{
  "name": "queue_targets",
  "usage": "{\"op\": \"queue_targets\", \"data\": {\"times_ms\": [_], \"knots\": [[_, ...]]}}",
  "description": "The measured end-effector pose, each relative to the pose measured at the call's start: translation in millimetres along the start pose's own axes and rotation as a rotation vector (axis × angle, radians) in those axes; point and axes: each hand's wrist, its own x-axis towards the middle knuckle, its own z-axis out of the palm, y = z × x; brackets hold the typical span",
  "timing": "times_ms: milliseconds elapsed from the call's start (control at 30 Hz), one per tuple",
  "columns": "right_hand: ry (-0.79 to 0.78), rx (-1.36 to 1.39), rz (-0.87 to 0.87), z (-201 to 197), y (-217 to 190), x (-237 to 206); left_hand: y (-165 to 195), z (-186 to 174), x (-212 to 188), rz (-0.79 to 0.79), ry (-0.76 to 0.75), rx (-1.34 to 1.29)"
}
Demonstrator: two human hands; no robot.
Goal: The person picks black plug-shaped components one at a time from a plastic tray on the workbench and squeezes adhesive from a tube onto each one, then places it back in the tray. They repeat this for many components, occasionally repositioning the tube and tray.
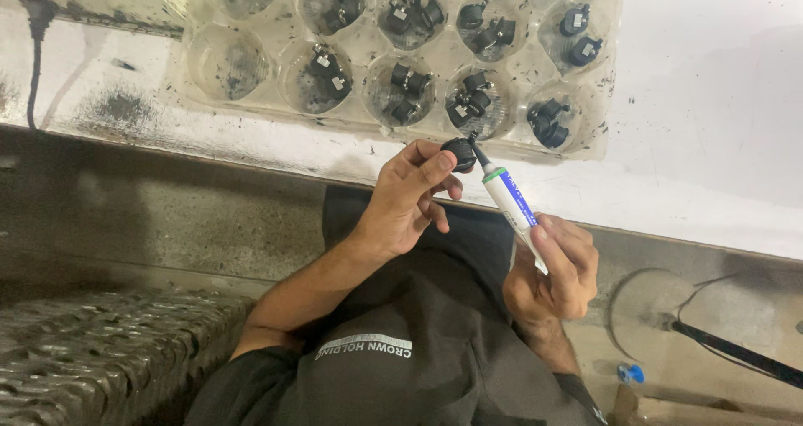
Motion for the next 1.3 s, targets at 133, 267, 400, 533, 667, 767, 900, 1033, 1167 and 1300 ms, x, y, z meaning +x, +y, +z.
{"op": "queue_targets", "data": {"times_ms": [133,267,400,533,667,767,900,1033,1167,1300], "knots": [[0.002,-0.017,0.006,-0.9,-0.7,-1.9,0.5,-0.6,-0.3,-0.006,0.003,0.015],[-0.006,-0.009,-0.001,-2.4,0.3,-3.5,2.0,-2.9,-1.6,-0.026,-0.001,0.009],[-0.033,-0.037,0.016,-5.0,0.0,-3.8,4.2,-4.0,-0.7,-0.042,-0.031,0.017],[-0.016,-0.022,0.025,-6.6,-0.2,-5.8,8.2,-2.5,0.4,-0.089,-0.044,-0.01],[-0.087,-0.079,0.01,-9.0,11.2,-10.3,17.6,-1.1,9.3,-0.14,-0.024,-0.019],[-0.011,-0.144,0.024,-8.2,29.3,-13.8,31.4,-2.1,37.6,-0.105,-0.078,0.211],[0.179,-0.062,0.212,-20.4,42.8,-18.4,44.0,2.5,111.8,0.133,-0.281,0.949],[0.27,0.021,0.341,-35.2,49.3,-16.7,34.1,14.6,183.1,0.6,-0.382,1.637],[0.299,0.015,0.355,-44.2,53.8,-16.4,13.9,23.6,234.5,0.891,-0.577,1.789],[0.335,0.0,0.351,-53.8,61.2,-17.4,-5.3,21.9,256.5,0.859,-0.614,2.002]]}}
